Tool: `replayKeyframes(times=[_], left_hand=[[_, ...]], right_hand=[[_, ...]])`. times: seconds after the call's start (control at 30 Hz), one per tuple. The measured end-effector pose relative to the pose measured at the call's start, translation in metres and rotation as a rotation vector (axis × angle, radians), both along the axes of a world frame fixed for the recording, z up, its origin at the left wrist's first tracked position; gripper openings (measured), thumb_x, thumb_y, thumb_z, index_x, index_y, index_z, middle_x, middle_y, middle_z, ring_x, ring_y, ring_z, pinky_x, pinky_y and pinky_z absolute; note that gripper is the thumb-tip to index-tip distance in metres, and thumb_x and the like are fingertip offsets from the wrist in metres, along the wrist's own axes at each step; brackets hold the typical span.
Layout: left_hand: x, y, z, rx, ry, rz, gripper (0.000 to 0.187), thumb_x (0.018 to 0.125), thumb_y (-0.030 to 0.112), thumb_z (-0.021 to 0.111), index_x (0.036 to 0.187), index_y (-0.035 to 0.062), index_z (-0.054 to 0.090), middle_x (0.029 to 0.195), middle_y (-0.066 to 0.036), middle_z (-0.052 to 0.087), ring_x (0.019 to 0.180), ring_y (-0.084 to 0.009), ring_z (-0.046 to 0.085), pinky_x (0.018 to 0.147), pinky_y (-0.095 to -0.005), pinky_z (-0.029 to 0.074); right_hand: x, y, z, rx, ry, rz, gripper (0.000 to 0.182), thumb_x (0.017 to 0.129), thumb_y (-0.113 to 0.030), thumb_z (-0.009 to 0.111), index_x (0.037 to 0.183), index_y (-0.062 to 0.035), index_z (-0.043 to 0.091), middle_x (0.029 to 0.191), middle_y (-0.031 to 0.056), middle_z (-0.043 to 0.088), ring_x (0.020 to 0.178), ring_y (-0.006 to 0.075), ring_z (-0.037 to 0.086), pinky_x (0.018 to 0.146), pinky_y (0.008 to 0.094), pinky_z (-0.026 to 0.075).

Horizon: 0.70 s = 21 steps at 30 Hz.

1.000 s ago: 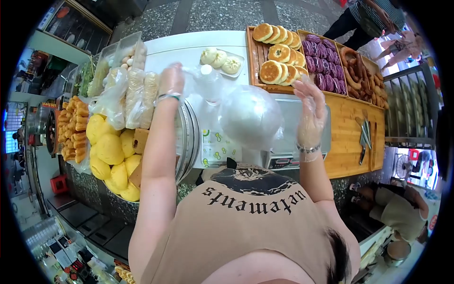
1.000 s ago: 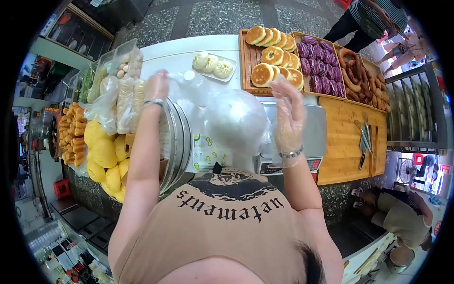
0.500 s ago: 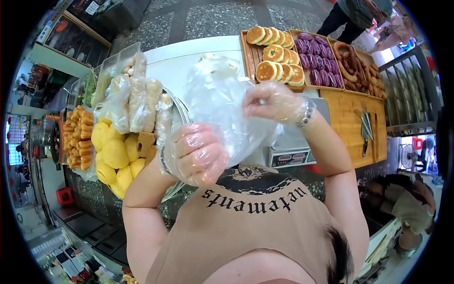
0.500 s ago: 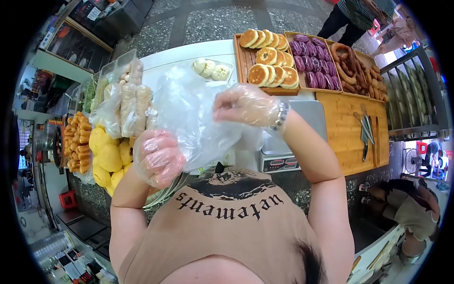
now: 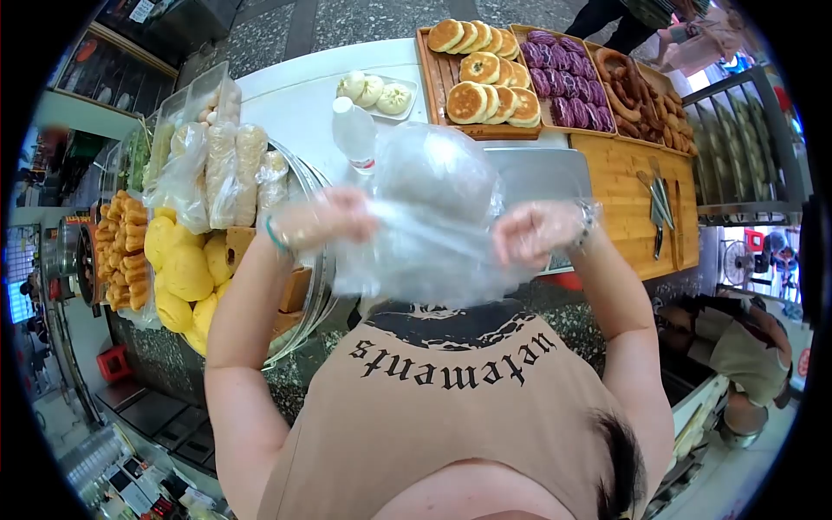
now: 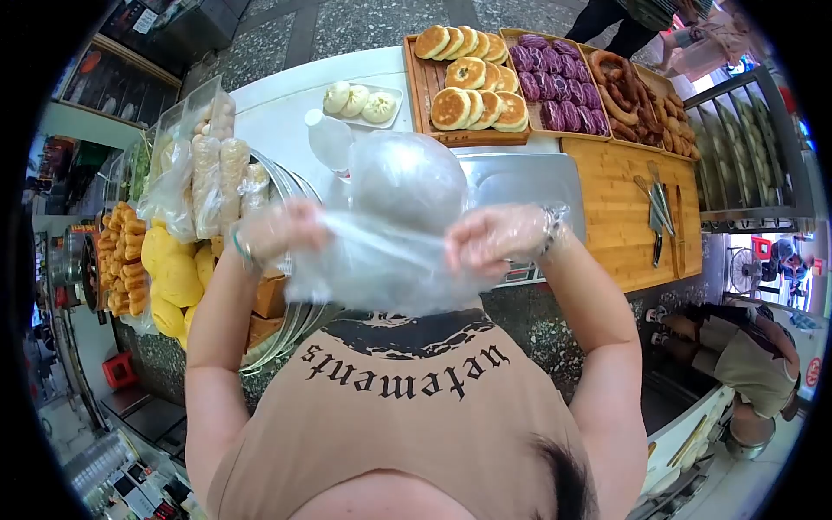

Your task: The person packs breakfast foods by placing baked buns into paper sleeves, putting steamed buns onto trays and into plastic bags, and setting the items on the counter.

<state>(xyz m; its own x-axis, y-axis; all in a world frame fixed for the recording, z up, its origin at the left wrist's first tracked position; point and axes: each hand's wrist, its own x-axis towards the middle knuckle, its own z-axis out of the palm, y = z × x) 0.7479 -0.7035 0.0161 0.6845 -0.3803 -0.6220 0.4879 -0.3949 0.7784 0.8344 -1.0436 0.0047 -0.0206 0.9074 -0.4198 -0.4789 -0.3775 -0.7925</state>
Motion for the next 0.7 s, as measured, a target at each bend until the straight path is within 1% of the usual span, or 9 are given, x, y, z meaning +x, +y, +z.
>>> replayKeyframes(times=[0.07, 0.13, 0.2, 0.27, 0.33, 0.4, 0.47, 0.53, 0.7], left_hand=[[0.027, 0.000, -0.046, -0.502, -0.004, 0.569, 0.029, 0.087, 0.023, 0.061, 0.106, 0.0014, 0.062, 0.105, -0.011, 0.065, 0.097, -0.0217, 0.062, 0.088, -0.0365, 0.050], [0.069, -0.007, -0.094, 0.100, -1.157, -0.049, 0.027, 0.092, 0.019, 0.052, 0.111, 0.0016, 0.059, 0.108, -0.011, 0.063, 0.102, -0.0223, 0.059, 0.094, -0.0368, 0.045], [0.080, -0.046, -0.142, -0.008, -0.378, 0.590, 0.028, 0.093, 0.018, 0.047, 0.114, 0.0021, 0.057, 0.108, -0.015, 0.063, 0.105, -0.0259, 0.057, 0.096, -0.0379, 0.042], [0.076, -0.038, -0.232, 0.164, -0.716, 0.399, 0.032, 0.094, 0.020, 0.045, 0.116, 0.0007, 0.055, 0.108, -0.017, 0.062, 0.103, -0.0278, 0.057, 0.093, -0.0376, 0.042], [0.071, -0.048, -0.217, 0.137, -0.423, 0.494, 0.030, 0.093, 0.020, 0.047, 0.114, 0.0014, 0.056, 0.105, -0.014, 0.063, 0.099, -0.0260, 0.058, 0.090, -0.0368, 0.044], [0.057, -0.046, -0.199, 0.110, -0.118, 0.577, 0.029, 0.092, 0.020, 0.049, 0.113, 0.0021, 0.057, 0.103, -0.012, 0.063, 0.096, -0.0242, 0.058, 0.087, -0.0360, 0.045], [0.034, -0.025, -0.183, -0.543, 0.115, 0.641, 0.025, 0.090, 0.020, 0.054, 0.110, 0.0051, 0.059, 0.098, -0.005, 0.064, 0.089, -0.0178, 0.059, 0.081, -0.0322, 0.047], [0.013, -0.017, -0.146, -0.568, 0.140, 0.631, 0.024, 0.089, 0.020, 0.055, 0.109, 0.0069, 0.059, 0.098, -0.002, 0.063, 0.087, -0.0150, 0.059, 0.079, -0.0307, 0.046], [-0.023, -0.046, -0.140, -0.551, 0.227, 0.805, 0.030, 0.092, 0.022, 0.055, 0.118, 0.0084, 0.054, 0.103, -0.002, 0.062, 0.092, -0.0140, 0.058, 0.078, -0.0297, 0.047]], right_hand=[[0.007, -0.002, -0.049, 0.088, -0.057, -0.458, 0.022, 0.083, -0.022, 0.065, 0.096, -0.0045, 0.060, 0.077, 0.0012, 0.060, 0.066, 0.0085, 0.055, 0.055, 0.0231, 0.045], [0.018, 0.023, -0.086, 0.052, -0.047, -0.926, 0.025, 0.084, -0.020, 0.060, 0.102, -0.0026, 0.061, 0.080, 0.0053, 0.063, 0.071, 0.0150, 0.059, 0.062, 0.0287, 0.049], [0.028, 0.039, -0.140, -0.335, -0.444, -0.984, 0.031, 0.085, -0.023, 0.055, 0.105, 0.0000, 0.061, 0.086, 0.0088, 0.065, 0.076, 0.0201, 0.061, 0.068, 0.0336, 0.050], [0.030, 0.034, -0.222, -0.599, -0.971, -0.782, 0.038, 0.088, -0.029, 0.052, 0.107, 0.0024, 0.059, 0.093, 0.0107, 0.065, 0.081, 0.0208, 0.061, 0.070, 0.0353, 0.049], [0.028, 0.024, -0.260, -0.591, -1.125, -0.726, 0.042, 0.089, -0.033, 0.051, 0.108, 0.0035, 0.058, 0.096, 0.0113, 0.065, 0.083, 0.0201, 0.061, 0.070, 0.0355, 0.049], [0.015, 0.017, -0.269, -0.262, 0.089, -1.268, 0.042, 0.090, -0.034, 0.051, 0.107, 0.0027, 0.059, 0.099, 0.0125, 0.065, 0.084, 0.0199, 0.061, 0.070, 0.0349, 0.049], [-0.007, 0.008, -0.179, -0.356, -0.139, -0.996, 0.038, 0.091, -0.031, 0.052, 0.112, 0.0004, 0.058, 0.108, 0.0120, 0.064, 0.091, 0.0206, 0.061, 0.077, 0.0338, 0.049], [-0.025, 0.000, -0.146, 0.060, 0.371, -0.995, 0.034, 0.092, -0.022, 0.054, 0.120, -0.0019, 0.052, 0.115, 0.0104, 0.060, 0.106, 0.0205, 0.057, 0.090, 0.0365, 0.047], [-0.053, 0.020, -0.144, -0.003, 0.421, -0.959, 0.037, 0.093, -0.020, 0.054, 0.124, -0.0003, 0.050, 0.119, 0.0094, 0.059, 0.105, 0.0214, 0.057, 0.092, 0.0376, 0.047]])
